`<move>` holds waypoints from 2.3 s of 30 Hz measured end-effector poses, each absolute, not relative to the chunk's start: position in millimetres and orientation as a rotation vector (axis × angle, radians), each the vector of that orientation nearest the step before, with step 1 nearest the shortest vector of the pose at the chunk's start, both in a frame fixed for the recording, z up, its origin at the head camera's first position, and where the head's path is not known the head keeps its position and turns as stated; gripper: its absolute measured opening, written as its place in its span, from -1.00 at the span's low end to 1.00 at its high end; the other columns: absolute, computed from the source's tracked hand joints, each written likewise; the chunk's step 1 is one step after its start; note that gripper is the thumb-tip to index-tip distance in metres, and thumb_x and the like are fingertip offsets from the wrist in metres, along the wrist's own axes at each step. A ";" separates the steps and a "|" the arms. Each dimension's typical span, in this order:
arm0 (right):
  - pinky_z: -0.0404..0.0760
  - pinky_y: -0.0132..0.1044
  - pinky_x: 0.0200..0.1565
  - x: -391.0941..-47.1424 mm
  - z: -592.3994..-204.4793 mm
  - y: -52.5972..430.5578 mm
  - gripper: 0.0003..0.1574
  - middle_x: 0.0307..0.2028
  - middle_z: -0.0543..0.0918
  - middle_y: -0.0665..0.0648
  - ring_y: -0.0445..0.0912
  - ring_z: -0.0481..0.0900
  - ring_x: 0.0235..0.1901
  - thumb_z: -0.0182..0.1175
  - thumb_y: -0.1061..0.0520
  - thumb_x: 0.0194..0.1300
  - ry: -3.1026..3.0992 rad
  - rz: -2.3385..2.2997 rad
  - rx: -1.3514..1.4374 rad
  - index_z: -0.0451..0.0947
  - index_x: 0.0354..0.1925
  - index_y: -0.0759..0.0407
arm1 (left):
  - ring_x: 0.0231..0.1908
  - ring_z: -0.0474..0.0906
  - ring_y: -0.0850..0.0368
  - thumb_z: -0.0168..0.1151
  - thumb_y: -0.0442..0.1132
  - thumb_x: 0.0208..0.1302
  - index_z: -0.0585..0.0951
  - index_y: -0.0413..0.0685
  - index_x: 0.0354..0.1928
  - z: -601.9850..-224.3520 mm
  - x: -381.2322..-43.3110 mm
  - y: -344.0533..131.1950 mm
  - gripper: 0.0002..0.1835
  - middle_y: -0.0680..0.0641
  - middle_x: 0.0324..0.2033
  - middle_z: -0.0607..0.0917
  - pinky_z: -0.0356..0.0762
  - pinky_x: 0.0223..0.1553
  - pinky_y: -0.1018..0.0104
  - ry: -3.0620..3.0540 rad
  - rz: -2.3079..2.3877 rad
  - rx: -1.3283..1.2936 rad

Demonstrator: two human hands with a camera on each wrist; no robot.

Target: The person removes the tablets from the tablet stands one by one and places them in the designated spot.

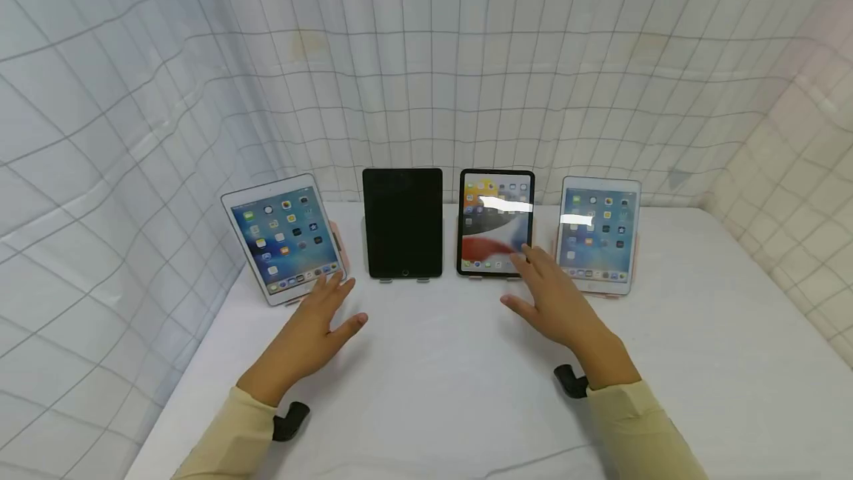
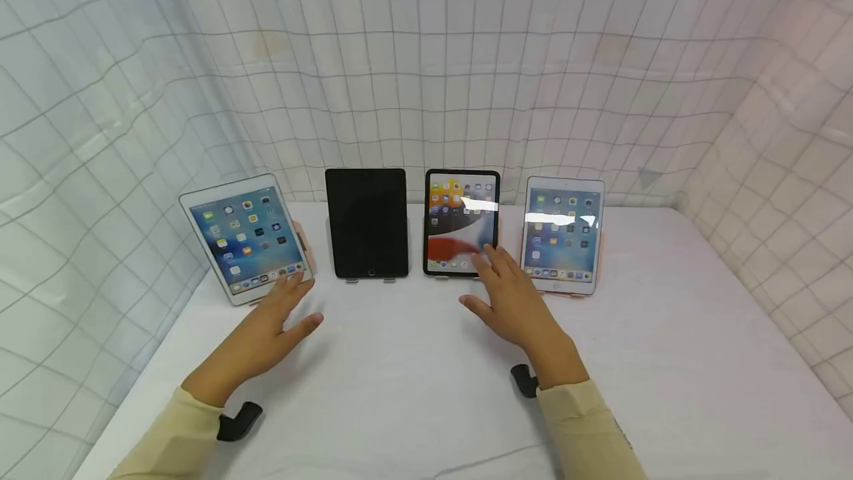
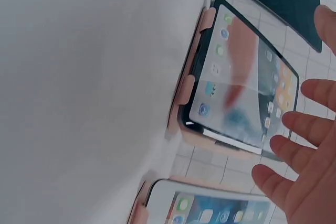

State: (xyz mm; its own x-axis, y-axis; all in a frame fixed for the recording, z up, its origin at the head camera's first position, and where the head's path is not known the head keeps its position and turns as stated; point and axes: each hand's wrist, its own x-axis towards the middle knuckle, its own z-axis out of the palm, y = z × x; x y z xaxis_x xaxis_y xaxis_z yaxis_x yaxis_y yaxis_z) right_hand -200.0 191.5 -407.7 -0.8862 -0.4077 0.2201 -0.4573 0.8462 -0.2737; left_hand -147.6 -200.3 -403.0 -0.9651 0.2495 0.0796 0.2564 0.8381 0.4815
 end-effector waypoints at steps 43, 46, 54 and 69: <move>0.53 -0.28 0.13 -286.7 -386.1 1.6 -0.50 0.11 0.61 0.04 -0.13 0.56 0.10 0.12 -0.13 0.47 -2.610 0.461 1.228 0.54 0.20 0.11 | 0.14 0.40 -0.31 -0.12 0.18 0.52 0.43 -0.26 0.31 -361.3 -160.4 -306.6 -0.33 -0.36 0.16 0.52 0.47 -0.05 -0.11 -2.734 -1.099 0.287; 0.56 -0.31 0.08 -289.0 -387.3 -13.4 -0.52 0.08 0.63 0.05 -0.16 0.59 0.04 0.12 -0.11 0.48 -2.605 0.501 1.251 0.54 0.19 0.12 | 0.15 0.39 -0.30 -0.10 0.16 0.52 0.42 -0.28 0.31 -360.2 -166.3 -307.6 -0.34 -0.36 0.16 0.51 0.45 -0.01 -0.13 -2.722 -1.074 0.281; 0.59 -0.42 -0.11 -292.0 -385.4 -50.6 -0.55 0.10 0.60 0.04 -0.18 0.61 -0.15 0.14 -0.05 0.47 -2.640 0.816 1.134 0.53 0.20 0.12 | 0.12 0.45 -0.25 -0.08 0.13 0.52 0.43 -0.27 0.32 -361.0 -175.5 -313.3 -0.36 -0.34 0.15 0.55 0.47 -0.09 0.08 -2.638 -1.067 0.374; 0.58 -0.46 -0.18 -301.6 -373.0 -86.5 -0.50 0.16 0.57 0.09 -0.19 0.56 -0.23 0.09 -0.03 0.51 -2.599 1.307 0.868 0.44 0.27 0.17 | -0.08 0.48 0.02 -0.01 0.12 0.49 0.58 -0.21 0.17 -363.0 -196.5 -297.3 -0.45 -0.20 -0.07 0.64 0.40 -0.21 0.36 -2.404 -1.073 0.460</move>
State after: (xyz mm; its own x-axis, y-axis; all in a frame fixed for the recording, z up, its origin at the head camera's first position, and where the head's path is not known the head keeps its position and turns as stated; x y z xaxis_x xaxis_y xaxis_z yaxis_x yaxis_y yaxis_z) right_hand -301.6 -86.5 -373.0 -0.8312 -0.4429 0.3362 -0.5340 0.4671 -0.7048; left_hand -196.5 -297.3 -363.0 -0.8358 -0.4745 0.2760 -0.1113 0.6389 0.7612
